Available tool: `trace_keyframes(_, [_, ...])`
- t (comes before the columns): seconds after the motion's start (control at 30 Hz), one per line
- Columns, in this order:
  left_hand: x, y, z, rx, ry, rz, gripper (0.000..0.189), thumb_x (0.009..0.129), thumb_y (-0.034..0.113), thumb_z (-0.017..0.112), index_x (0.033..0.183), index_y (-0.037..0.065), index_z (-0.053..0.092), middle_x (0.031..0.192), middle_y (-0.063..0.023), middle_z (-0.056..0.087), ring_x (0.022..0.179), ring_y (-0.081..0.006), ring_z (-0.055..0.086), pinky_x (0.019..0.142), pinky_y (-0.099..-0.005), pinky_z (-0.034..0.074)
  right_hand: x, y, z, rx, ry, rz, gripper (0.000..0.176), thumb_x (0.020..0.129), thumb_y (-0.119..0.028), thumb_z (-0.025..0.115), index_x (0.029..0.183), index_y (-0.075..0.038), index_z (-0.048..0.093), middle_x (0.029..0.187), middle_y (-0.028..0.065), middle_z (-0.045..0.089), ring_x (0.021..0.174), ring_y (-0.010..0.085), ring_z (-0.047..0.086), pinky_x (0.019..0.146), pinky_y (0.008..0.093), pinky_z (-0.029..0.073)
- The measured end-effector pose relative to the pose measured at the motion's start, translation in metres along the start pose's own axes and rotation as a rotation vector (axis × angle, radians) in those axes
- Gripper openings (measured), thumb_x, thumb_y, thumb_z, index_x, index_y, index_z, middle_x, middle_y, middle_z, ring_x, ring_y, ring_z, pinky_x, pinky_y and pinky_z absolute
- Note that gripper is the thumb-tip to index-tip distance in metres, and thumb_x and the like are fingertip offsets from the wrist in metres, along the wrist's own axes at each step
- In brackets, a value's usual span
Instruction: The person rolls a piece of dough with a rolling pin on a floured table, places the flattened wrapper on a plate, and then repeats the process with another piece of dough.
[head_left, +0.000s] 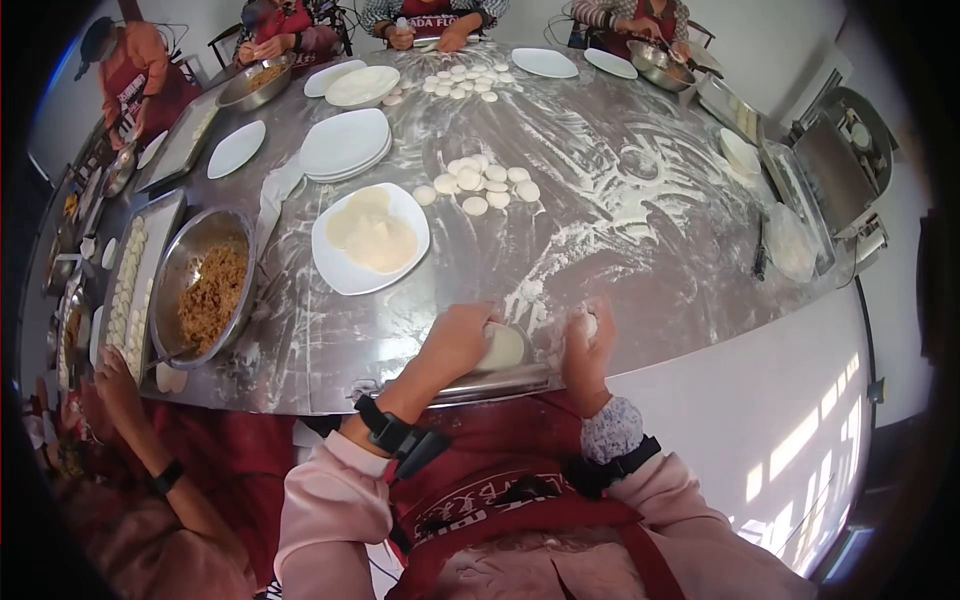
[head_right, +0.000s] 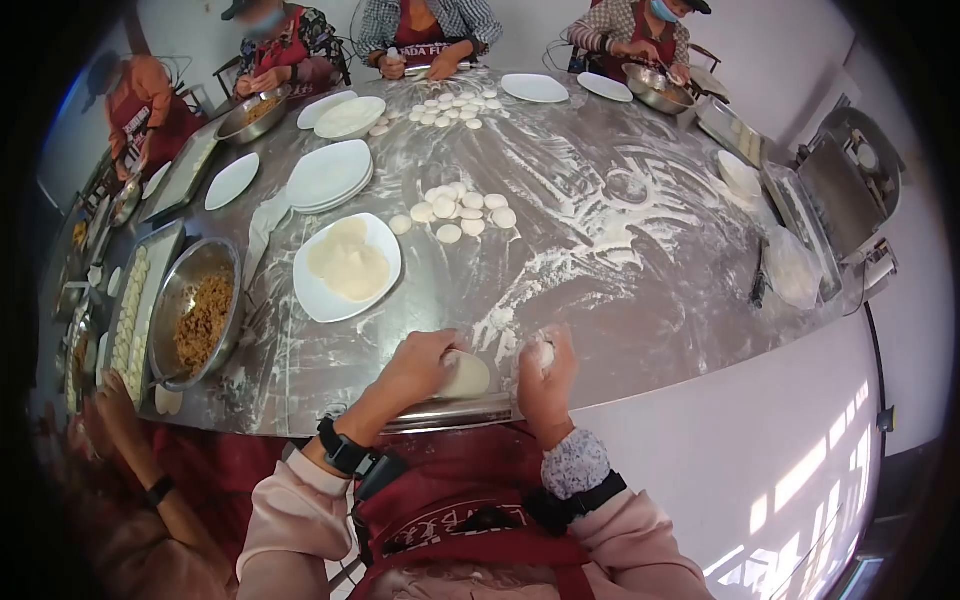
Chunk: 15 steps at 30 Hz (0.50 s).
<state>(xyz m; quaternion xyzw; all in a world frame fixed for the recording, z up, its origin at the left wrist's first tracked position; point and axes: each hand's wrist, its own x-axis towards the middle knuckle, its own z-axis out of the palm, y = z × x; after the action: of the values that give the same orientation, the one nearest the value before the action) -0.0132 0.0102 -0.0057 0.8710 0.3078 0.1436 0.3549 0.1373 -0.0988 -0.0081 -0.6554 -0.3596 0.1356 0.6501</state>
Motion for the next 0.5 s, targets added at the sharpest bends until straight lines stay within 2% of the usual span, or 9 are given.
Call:
trace_keyframes(0.07, [-0.004, 0.007, -0.002, -0.028, -0.056, -0.056, 0.017, 0.075, 0.007, 0.055, 0.091, 0.003, 0.061, 0.083, -0.0202, 0.063, 0.080, -0.0391, 0.060, 0.072, -0.0429, 0.048, 0.001, -0.008, 0.000, -0.135, -0.003, -0.051, 0.014, 0.082, -0.011, 0.053, 0.088, 0.002, 0.051, 0.068, 0.0145, 0.055, 0.059, 0.0258, 0.052, 0.057, 0.0349, 0.043])
trace_keyframes(0.1, [-0.001, 0.009, 0.002, -0.054, -0.020, -0.031, 0.016, 0.076, 0.007, 0.054, 0.090, 0.003, 0.061, 0.083, -0.0205, 0.063, 0.080, -0.0391, 0.060, 0.072, -0.0430, 0.048, 0.016, -0.012, 0.013, -0.239, 0.038, -0.164, 0.013, 0.082, -0.010, 0.052, 0.088, 0.001, 0.050, 0.067, 0.0158, 0.052, 0.058, 0.0253, 0.052, 0.056, 0.0361, 0.042])
trace_keyframes(0.13, [0.003, 0.013, 0.005, -0.079, 0.025, -0.005, 0.015, 0.077, 0.006, 0.053, 0.090, 0.003, 0.060, 0.083, -0.0208, 0.062, 0.080, -0.0391, 0.060, 0.072, -0.0432, 0.048, 0.031, -0.013, 0.027, -0.237, 0.043, -0.172, 0.013, 0.082, -0.010, 0.052, 0.088, 0.001, 0.050, 0.067, 0.0158, 0.052, 0.058, 0.0253, 0.052, 0.056, 0.0361, 0.042])
trace_keyframes(0.2, [0.009, 0.021, 0.009, -0.031, 0.058, -0.065, 0.015, 0.078, 0.006, 0.052, 0.090, 0.002, 0.060, 0.083, -0.0210, 0.062, 0.081, -0.0392, 0.059, 0.072, -0.0436, 0.048, 0.049, -0.008, 0.049, -0.281, 0.117, -0.332, 0.012, 0.081, -0.010, 0.052, 0.088, 0.000, 0.049, 0.066, 0.0172, 0.051, 0.058, 0.0252, 0.052, 0.055, 0.0376, 0.042])
trace_keyframes(0.3, [0.015, 0.016, 0.009, -0.038, 0.114, -0.033, 0.016, 0.078, 0.005, 0.052, 0.092, 0.002, 0.059, 0.085, -0.0209, 0.062, 0.082, -0.0391, 0.059, 0.072, -0.0438, 0.048, 0.043, -0.006, 0.041, -0.262, 0.108, -0.330, 0.014, 0.080, -0.011, 0.054, 0.088, -0.001, 0.048, 0.066, 0.0156, 0.051, 0.058, 0.0251, 0.052, 0.055, 0.0380, 0.042])
trace_keyframes(0.33, [0.012, 0.013, 0.007, 0.030, 0.051, -0.006, 0.017, 0.077, 0.005, 0.053, 0.093, 0.002, 0.059, 0.085, -0.0209, 0.062, 0.082, -0.0393, 0.059, 0.072, -0.0438, 0.047, 0.034, -0.006, 0.031, -0.263, 0.102, -0.335, 0.014, 0.080, -0.011, 0.054, 0.088, -0.001, 0.048, 0.066, 0.0156, 0.051, 0.058, 0.0251, 0.052, 0.055, 0.0380, 0.042])
trace_keyframes(0.4, [0.005, 0.009, 0.002, 0.097, -0.017, 0.016, 0.017, 0.077, 0.005, 0.054, 0.093, 0.002, 0.059, 0.085, -0.0209, 0.062, 0.083, -0.0396, 0.059, 0.072, -0.0439, 0.047, 0.008, -0.009, 0.005, -0.031, -0.033, 0.071, 0.015, 0.079, -0.010, 0.055, 0.089, -0.001, 0.049, 0.066, 0.0141, 0.051, 0.059, 0.0247, 0.053, 0.056, 0.0375, 0.042])
trace_keyframes(0.43, [0.002, 0.009, -0.003, 0.051, -0.007, -0.010, 0.017, 0.077, 0.006, 0.054, 0.093, 0.003, 0.059, 0.084, -0.0213, 0.062, 0.082, -0.0399, 0.059, 0.072, -0.0441, 0.047, 0.002, -0.008, 0.002, -0.029, -0.032, 0.074, 0.015, 0.079, -0.010, 0.055, 0.089, -0.001, 0.049, 0.066, 0.0141, 0.051, 0.059, 0.0247, 0.053, 0.056, 0.0375, 0.042])
trace_keyframes(0.5, [-0.001, 0.007, -0.001, 0.003, -0.012, -0.040, 0.017, 0.077, 0.006, 0.053, 0.093, 0.003, 0.059, 0.083, -0.0216, 0.062, 0.081, -0.0403, 0.059, 0.071, -0.0443, 0.047, -0.008, -0.006, -0.005, -0.134, 0.044, -0.130, 0.016, 0.079, -0.009, 0.055, 0.091, -0.001, 0.049, 0.066, 0.0130, 0.051, 0.059, 0.0244, 0.052, 0.057, 0.0368, 0.043])
